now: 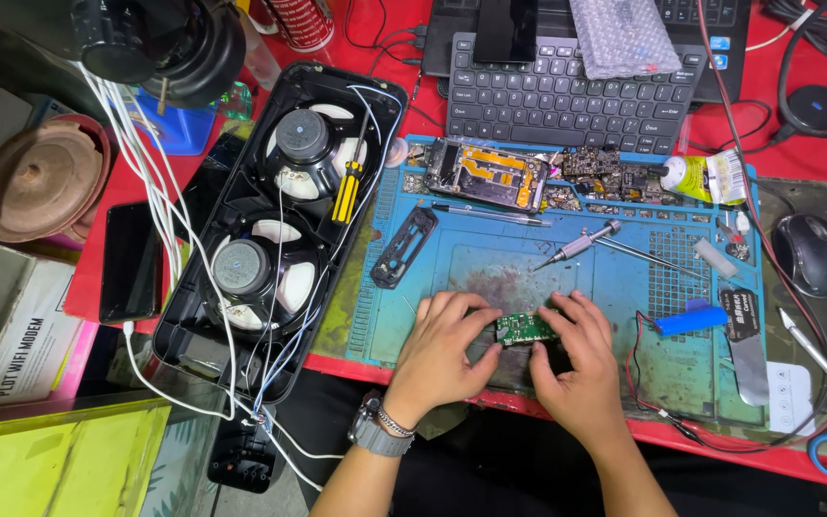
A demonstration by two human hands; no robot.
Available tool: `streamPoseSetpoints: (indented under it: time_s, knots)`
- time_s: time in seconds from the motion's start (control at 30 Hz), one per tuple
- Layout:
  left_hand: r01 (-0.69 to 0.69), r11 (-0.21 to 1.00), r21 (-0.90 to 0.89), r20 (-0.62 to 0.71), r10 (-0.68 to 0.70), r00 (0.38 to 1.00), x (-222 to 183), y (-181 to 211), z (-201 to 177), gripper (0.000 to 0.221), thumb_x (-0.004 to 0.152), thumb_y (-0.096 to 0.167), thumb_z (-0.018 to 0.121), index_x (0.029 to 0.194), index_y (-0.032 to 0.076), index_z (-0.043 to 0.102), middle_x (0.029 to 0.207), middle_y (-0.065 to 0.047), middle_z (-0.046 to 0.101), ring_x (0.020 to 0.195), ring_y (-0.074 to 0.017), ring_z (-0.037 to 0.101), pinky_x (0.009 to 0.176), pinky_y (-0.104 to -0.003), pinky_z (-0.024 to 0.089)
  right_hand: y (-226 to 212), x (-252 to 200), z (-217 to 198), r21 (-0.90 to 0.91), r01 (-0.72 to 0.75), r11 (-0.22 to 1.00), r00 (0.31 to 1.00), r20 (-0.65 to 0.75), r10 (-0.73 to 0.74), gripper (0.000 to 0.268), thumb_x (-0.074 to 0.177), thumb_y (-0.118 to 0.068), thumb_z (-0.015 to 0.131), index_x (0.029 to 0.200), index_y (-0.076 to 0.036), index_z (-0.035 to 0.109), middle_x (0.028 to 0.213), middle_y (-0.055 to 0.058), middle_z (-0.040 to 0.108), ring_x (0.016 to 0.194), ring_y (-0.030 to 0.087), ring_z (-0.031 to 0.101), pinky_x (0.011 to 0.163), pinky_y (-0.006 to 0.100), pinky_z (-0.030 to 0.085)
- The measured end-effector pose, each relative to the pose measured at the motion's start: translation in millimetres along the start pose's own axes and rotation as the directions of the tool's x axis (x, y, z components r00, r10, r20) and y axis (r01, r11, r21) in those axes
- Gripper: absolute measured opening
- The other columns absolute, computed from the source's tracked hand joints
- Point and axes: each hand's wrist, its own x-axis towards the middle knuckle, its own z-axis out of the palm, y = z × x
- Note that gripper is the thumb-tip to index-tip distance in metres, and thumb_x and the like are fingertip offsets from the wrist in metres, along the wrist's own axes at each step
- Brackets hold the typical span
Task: Soldering a wire onto a small circuit board as part of a speaker repair on a workbench.
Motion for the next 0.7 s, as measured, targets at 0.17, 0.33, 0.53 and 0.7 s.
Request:
streamPoseSetpoints:
  time_s: [0.17, 0.33, 0.53, 0.7]
  knots:
    - [0.006, 1.0, 0.02, 0.009, -0.006, 1.0, 0.3, 0.1, 0.4, 0.038, 0.088, 0.027, 0.059, 0.119, 0.008, 0.068, 0.116, -0.007, 0.061, 0.111, -0.0287, 0.053, 0.093, -0.043, 0.038, -1.7, 1.0, -1.5, 0.004, 0.005, 1.0, 1.0, 0.01, -0.005, 0.034, 0.091, -0.009, 0.062, 0.124, -0.003, 0.069, 0.139, 0.015, 0.063, 0.142, 0.039, 0.049, 0.117, 0.055, 0.043]
    - [0.009, 1.0, 0.029, 0.004, -0.009, 1.0, -0.2, -0.8, 2.6, 0.039, 0.088, 0.028, 0.059, 0.121, 0.008, 0.068, 0.117, -0.007, 0.061, 0.112, -0.0295, 0.053, 0.092, -0.043, 0.038, -2.2, 1.3, -1.8, 0.002, -0.003, 1.0, 1.0, 0.017, 0.003, 0.034, 0.092, -0.009, 0.062, 0.124, -0.003, 0.069, 0.138, 0.015, 0.063, 0.141, 0.039, 0.049, 0.116, 0.056, 0.044]
    - [0.009, 1.0, 0.029, 0.009, -0.009, 1.0, 0.4, 0.3, 1.3, 0.041, 0.088, 0.028, 0.058, 0.123, 0.007, 0.067, 0.118, -0.007, 0.061, 0.112, -0.0294, 0.052, 0.093, -0.043, 0.039, -1.2, 0.8, -1.6, 0.005, 0.0, 1.0, 1.0, 0.011, 0.0, 0.034, 0.092, -0.008, 0.062, 0.124, -0.004, 0.069, 0.138, 0.014, 0.063, 0.141, 0.039, 0.05, 0.116, 0.055, 0.044]
    - [0.011, 1.0, 0.026, 0.008, -0.011, 1.0, 0.4, 0.4, 1.4, 0.042, 0.087, 0.028, 0.058, 0.123, 0.007, 0.068, 0.118, -0.007, 0.061, 0.112, -0.029, 0.053, 0.094, -0.043, 0.039, -2.1, 0.9, -1.9, 0.009, 0.001, 1.0, 1.0, 0.011, -0.001, 0.034, 0.092, -0.008, 0.062, 0.125, -0.004, 0.068, 0.138, 0.014, 0.063, 0.141, 0.039, 0.05, 0.117, 0.055, 0.044]
